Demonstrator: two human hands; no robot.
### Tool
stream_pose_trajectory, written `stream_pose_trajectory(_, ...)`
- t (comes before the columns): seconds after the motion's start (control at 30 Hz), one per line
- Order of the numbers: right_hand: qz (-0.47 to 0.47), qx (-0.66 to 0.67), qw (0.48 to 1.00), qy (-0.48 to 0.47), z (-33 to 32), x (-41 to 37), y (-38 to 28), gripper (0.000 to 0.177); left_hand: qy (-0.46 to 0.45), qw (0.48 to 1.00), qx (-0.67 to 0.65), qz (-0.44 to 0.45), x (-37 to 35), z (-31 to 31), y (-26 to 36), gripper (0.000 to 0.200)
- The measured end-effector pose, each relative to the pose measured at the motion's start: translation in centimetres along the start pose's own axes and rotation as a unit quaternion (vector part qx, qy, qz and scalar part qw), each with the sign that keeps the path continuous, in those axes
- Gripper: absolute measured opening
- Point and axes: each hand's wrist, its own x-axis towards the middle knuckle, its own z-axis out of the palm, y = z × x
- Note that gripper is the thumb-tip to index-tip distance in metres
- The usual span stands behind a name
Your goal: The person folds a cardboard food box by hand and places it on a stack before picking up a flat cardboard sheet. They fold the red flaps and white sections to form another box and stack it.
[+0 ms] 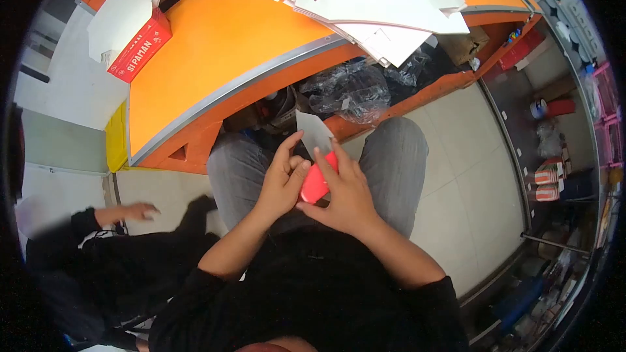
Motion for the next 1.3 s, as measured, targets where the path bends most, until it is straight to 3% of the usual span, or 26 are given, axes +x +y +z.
stream_pose_trajectory(0.17, -0.028, 0.051, 0.998, 0.006, -4.8, 0.1, 3.0, 0.090, 0.053, 0.988, -0.029, 0.142, 0.5, -1.6, 1.7, 0.047)
stream_pose_trajectory(0.3, -0.050, 0.167, 0.981, -0.087, -13.4, -0.9, 3.7, 0.095, 0.121, 0.968, -0.063, 0.213, -0.1, -4.3, 2.1, 0.040)
stream_pose_trajectory(0.4, -0.104, 0.295, 0.950, 0.000, -15.4, -2.1, 4.6, 0.106, 0.145, 0.961, -0.090, 0.216, -1.1, -5.0, 1.6, 0.040)
stream_pose_trajectory(0.47, -0.135, 0.371, 0.913, 0.102, -15.3, -2.1, 4.4, 0.109, 0.135, 0.962, -0.126, 0.201, -1.8, -5.1, 0.5, 0.052)
stream_pose_trajectory(0.57, -0.171, 0.443, 0.862, 0.177, -13.0, 1.1, -0.4, 0.115, 0.037, 0.942, -0.239, 0.234, -2.3, -3.9, 1.6, 0.094)
stream_pose_trajectory(0.6, -0.179, 0.432, 0.865, 0.180, -12.2, 2.0, -0.5, 0.116, -0.011, 0.949, -0.256, 0.185, -2.8, -3.7, 2.3, 0.137)
stream_pose_trajectory(0.67, -0.190, 0.411, 0.876, 0.167, -10.2, 3.8, -1.0, 0.118, -0.086, 0.924, -0.244, 0.282, -2.6, -3.0, 3.3, 0.150)
stream_pose_trajectory(0.7, -0.186, 0.408, 0.882, 0.147, -9.2, 4.7, -2.1, 0.119, -0.090, 0.941, -0.160, 0.283, -2.9, -3.7, 3.7, 0.155)
stream_pose_trajectory(0.8, -0.190, 0.435, 0.873, 0.111, -6.7, 7.2, -3.8, 0.125, 0.034, 0.957, -0.228, 0.176, -3.5, -4.3, 7.5, 0.150)
stream_pose_trajectory(0.83, -0.195, 0.437, 0.872, 0.104, -6.1, 7.9, -4.3, 0.127, 0.052, 0.950, -0.242, 0.189, -3.3, -5.2, 8.1, 0.143)
stream_pose_trajectory(0.93, -0.236, 0.447, 0.862, 0.036, -5.1, 9.7, -5.3, 0.134, 0.080, 0.958, -0.094, 0.258, -3.3, -8.6, 7.9, 0.138)
stream_pose_trajectory(1.03, -0.276, 0.445, 0.851, -0.046, -4.2, 12.4, -7.5, 0.138, 0.119, 0.961, -0.110, 0.226, -4.6, -11.5, 9.1, 0.140)
stream_pose_trajectory(1.13, -0.312, 0.279, 0.905, -0.078, -4.0, 15.1, -8.7, 0.136, 0.147, 0.959, -0.089, 0.224, -5.1, -14.9, 11.3, 0.137)
stream_pose_trajectory(1.17, -0.283, 0.278, 0.913, -0.093, -3.7, 15.9, -9.5, 0.132, 0.152, 0.959, -0.074, 0.226, -4.9, -16.3, 11.8, 0.137)
stream_pose_trajectory(1.3, -0.346, 0.258, 0.899, -0.071, -3.1, 22.0, -13.4, 0.123, 0.193, 0.941, -0.051, 0.272, -3.2, -21.2, 15.3, 0.127)
